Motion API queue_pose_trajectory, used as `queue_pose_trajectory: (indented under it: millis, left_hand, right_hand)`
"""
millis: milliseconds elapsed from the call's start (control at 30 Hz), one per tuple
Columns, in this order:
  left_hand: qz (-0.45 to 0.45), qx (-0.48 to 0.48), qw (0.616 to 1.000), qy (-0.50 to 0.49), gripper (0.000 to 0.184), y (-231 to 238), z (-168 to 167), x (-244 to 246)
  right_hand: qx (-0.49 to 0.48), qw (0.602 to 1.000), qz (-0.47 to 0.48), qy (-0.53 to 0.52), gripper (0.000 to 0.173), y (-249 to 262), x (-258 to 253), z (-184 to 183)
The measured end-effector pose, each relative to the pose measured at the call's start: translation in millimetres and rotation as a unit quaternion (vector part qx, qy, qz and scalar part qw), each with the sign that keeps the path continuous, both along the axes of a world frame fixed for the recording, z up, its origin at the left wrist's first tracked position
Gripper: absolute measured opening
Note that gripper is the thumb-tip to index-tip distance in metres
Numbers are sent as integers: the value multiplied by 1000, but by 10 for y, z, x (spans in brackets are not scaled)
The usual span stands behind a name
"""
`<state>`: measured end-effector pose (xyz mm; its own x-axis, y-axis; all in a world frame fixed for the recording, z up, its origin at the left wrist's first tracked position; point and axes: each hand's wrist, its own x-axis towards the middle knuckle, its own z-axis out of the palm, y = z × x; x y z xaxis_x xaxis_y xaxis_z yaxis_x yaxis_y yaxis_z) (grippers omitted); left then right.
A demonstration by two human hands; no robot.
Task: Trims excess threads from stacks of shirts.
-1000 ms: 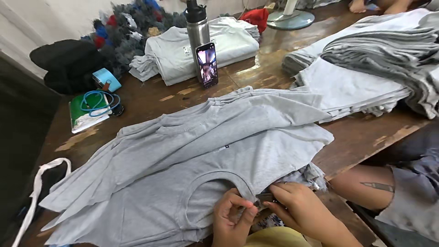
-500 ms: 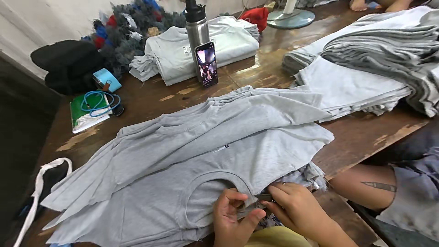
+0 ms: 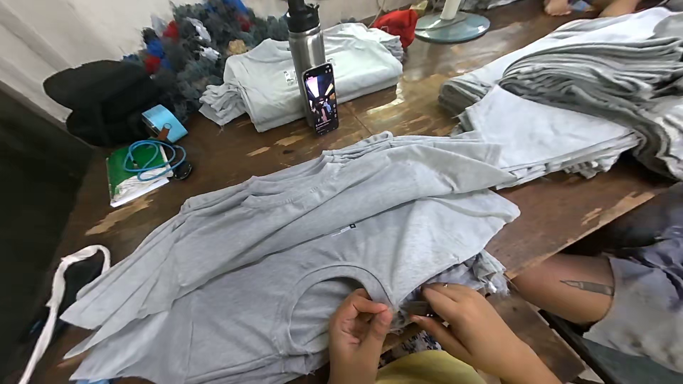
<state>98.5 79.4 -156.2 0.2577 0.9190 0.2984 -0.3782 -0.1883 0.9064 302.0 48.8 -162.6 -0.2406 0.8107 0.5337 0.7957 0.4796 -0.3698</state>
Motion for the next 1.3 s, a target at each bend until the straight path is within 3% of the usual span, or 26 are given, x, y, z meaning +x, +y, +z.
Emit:
queue_pose_trajectory:
  millis: [533, 633, 700, 833, 933, 1300]
  left_hand:
    - [-33, 34, 999, 13, 9, 19, -39, -46]
    - [2, 31, 999, 13, 32, 1, -46, 9]
    - [34, 33, 999, 21, 37, -6, -56, 54]
    - [53, 36, 998, 24, 14, -13, -33, 80]
    - [34, 41, 998, 15, 6, -15, -47, 40]
    - [14, 108, 993, 55, 9, -15, -115, -11]
  right_hand:
    - [12, 1000, -15, -8, 45, 12, -96, -33]
    - [0, 1000, -3, -1, 43, 3, -61, -23]
    - [-13, 1000, -13, 17, 44, -11, -41, -11]
    - [-39, 997, -20, 57, 47, -26, -11, -5]
    - [-32, 998, -8, 47, 45, -26, -6, -16]
    - [-9, 1000, -1, -15, 43, -22, -64, 8]
